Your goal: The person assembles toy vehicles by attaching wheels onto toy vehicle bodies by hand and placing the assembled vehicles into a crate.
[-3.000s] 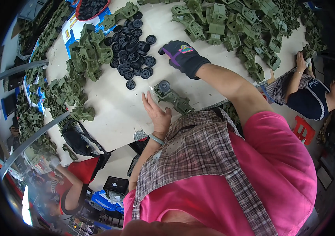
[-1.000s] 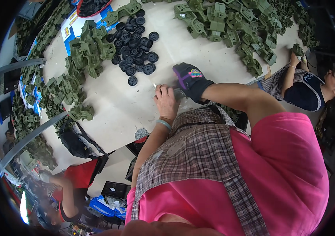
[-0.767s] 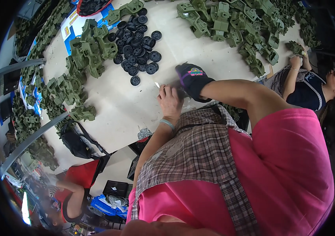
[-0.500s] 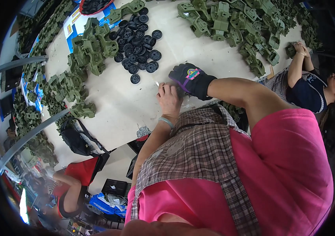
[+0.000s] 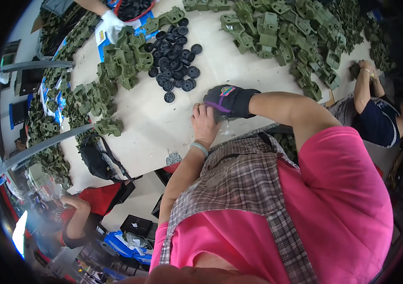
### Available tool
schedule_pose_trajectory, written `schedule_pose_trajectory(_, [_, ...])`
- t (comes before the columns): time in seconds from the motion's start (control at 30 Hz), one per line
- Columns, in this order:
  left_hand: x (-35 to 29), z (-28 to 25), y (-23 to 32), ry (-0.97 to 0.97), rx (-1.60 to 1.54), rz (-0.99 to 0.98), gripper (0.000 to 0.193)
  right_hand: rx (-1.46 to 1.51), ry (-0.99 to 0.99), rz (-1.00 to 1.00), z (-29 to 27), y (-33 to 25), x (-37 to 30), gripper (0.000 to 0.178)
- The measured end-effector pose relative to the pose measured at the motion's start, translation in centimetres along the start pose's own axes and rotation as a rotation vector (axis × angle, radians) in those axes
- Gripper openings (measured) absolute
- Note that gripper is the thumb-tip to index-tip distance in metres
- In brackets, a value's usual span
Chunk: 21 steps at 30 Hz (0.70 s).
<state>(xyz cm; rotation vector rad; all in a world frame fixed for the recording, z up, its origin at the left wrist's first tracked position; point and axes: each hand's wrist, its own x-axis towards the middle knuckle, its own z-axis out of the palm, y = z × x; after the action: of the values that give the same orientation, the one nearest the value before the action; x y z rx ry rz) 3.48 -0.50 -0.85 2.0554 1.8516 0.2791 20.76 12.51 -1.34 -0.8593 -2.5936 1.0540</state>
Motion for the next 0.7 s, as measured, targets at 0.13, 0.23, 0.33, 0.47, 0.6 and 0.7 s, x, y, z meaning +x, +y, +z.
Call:
schedule_pose_trajectory(0.13, [-1.1,-0.7,0.2,0.003,0.005,-0.115,0.075,0.021,0.238,-0.130,-1.6,-1.8,1.3,0.032])
schedule_pose_trajectory(0.23, [-4.1,-0.2,-1.6,-0.033,-0.355,-0.349,0.069,0.004,0.195,-0.123,-1.7,-0.8,5.2,0.033])
schedule_pose_trajectory(0.33, [-6.4,0.5,-4.4,-0.005,-0.486,-0.419,0.051,-0.003,0.142,-0.127,-0.2,-1.4,10.6,0.034])
schedule_pose_trajectory(0.47, [-7.1,-0.6,-5.6,-0.040,-0.857,-0.531,0.040,-0.033,0.083,-0.115,-1.2,1.5,7.7,0.035])
schedule_pose_trajectory(0.6, [-5.1,-0.6,-4.8,-0.206,-1.138,-0.595,0.039,0.065,0.241,-0.097,-2.4,0.8,7.3,0.034])
schedule_pose_trajectory(0.7, [-3.7,1.5,-4.2,-0.241,-1.274,-0.649,0.051,0.585,0.191,0.530,-5.3,-0.5,2.6,0.029])
